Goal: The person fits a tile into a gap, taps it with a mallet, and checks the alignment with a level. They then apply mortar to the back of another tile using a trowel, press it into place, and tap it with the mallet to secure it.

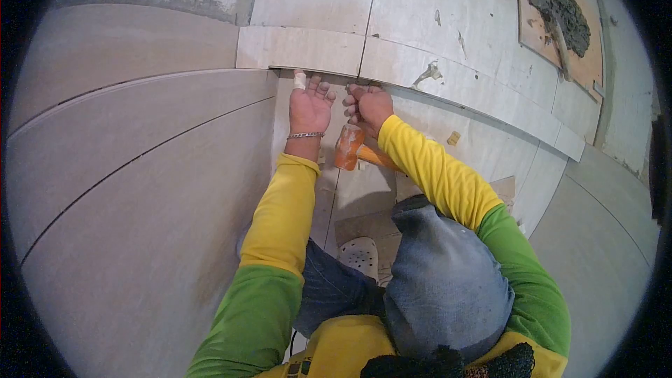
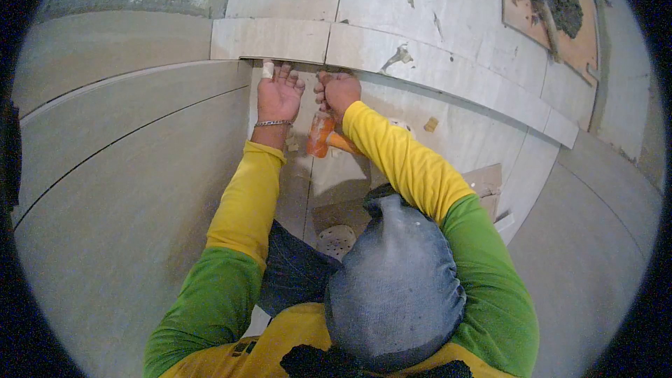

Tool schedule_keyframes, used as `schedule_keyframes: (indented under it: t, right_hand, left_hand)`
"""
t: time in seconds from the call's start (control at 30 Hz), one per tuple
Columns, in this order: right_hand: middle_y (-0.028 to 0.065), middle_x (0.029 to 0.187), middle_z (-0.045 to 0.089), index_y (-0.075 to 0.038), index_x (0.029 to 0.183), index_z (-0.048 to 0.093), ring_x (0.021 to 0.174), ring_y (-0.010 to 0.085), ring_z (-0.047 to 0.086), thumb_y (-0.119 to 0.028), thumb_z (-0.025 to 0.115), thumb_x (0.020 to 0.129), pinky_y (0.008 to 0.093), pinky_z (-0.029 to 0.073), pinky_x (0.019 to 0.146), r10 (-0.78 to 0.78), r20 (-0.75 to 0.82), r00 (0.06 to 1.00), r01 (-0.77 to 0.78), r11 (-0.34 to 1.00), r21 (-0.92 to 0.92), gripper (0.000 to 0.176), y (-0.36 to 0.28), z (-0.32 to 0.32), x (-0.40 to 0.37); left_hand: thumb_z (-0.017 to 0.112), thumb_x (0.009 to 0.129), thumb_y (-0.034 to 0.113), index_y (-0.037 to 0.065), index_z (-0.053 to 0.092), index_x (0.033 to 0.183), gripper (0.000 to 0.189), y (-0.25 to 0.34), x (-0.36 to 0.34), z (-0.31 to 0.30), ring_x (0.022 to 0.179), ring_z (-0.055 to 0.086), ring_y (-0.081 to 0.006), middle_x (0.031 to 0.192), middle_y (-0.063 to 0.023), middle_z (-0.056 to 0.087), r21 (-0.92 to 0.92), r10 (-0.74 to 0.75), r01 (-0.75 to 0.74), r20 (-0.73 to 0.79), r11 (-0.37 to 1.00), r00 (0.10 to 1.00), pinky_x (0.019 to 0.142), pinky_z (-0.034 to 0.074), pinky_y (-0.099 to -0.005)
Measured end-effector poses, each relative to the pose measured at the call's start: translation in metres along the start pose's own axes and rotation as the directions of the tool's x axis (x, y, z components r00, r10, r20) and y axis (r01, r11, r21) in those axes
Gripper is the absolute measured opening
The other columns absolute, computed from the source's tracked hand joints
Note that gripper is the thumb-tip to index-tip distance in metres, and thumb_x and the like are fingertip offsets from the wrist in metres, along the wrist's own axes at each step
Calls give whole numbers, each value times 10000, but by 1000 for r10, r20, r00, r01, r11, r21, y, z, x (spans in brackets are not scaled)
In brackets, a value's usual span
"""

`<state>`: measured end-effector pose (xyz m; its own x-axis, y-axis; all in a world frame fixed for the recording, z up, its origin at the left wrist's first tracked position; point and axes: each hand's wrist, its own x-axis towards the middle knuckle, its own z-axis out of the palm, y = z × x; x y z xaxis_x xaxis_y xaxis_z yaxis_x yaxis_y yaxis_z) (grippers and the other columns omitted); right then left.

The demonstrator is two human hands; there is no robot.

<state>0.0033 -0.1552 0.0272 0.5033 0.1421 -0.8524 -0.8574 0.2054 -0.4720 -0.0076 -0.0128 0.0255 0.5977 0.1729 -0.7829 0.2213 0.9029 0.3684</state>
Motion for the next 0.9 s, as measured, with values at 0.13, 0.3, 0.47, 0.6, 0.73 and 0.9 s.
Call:
schedule_keyframes:
  t: [0.13, 0.3, 0.47, 0.6, 0.73, 0.9]
  right_hand:
    - [65, 729, 607, -34, 924, 574, 530, 160, 551, -217, 576, 946, 291, 430, 429, -6, -3, 1000, 6, 999, 31, 184, 1, 0, 2]
    - [80, 723, 600, -26, 892, 560, 499, 169, 535, -194, 552, 940, 295, 412, 408, -36, -34, 999, 36, 999, -12, 175, -5, 5, -4]
    - [80, 682, 586, -29, 856, 537, 480, 169, 525, -177, 555, 928, 299, 394, 390, -32, -102, 994, 28, 999, -39, 166, -2, 11, 4]
    - [104, 606, 609, -29, 677, 569, 430, 215, 561, -175, 606, 843, 382, 412, 373, 0, -147, 989, 6, 999, 38, 224, 7, 11, 21]
    - [144, 639, 637, -30, 649, 602, 481, 248, 611, -183, 594, 828, 391, 462, 428, -99, -124, 987, 86, 991, -106, 236, 16, 9, 31]
    - [173, 679, 659, -22, 733, 680, 554, 291, 642, -169, 530, 857, 365, 517, 512, -376, -313, 872, 155, 819, -552, 244, 40, 8, 65]
  left_hand:
    - [581, 929, 371, 165, 523, 891, 218, 1, 1, -2, 793, 537, -196, 872, -10, 572, 5, -4, 4, 31, 1000, 1000, 694, 432, -367]
    - [582, 930, 380, 156, 516, 891, 238, 2, 0, -1, 806, 549, -206, 877, -19, 580, 15, -17, 17, 5, 1000, 1000, 686, 436, -370]
    - [585, 927, 394, 152, 510, 884, 256, 3, 2, -4, 823, 556, -209, 888, -23, 585, 7, -32, 32, 33, 999, 999, 696, 437, -368]
    - [584, 925, 408, 153, 510, 883, 268, 3, 2, -3, 824, 556, -207, 889, -23, 584, 8, -36, 35, 55, 999, 998, 696, 437, -366]
    - [585, 921, 440, 153, 505, 947, 299, 2, 4, -6, 819, 562, -192, 902, -11, 574, 16, -30, 29, 56, 999, 998, 687, 442, -366]
    - [594, 916, 434, 145, 503, 884, 304, 2, 2, -3, 825, 561, -210, 907, -25, 580, 12, -29, 29, 28, 1000, 999, 695, 437, -358]
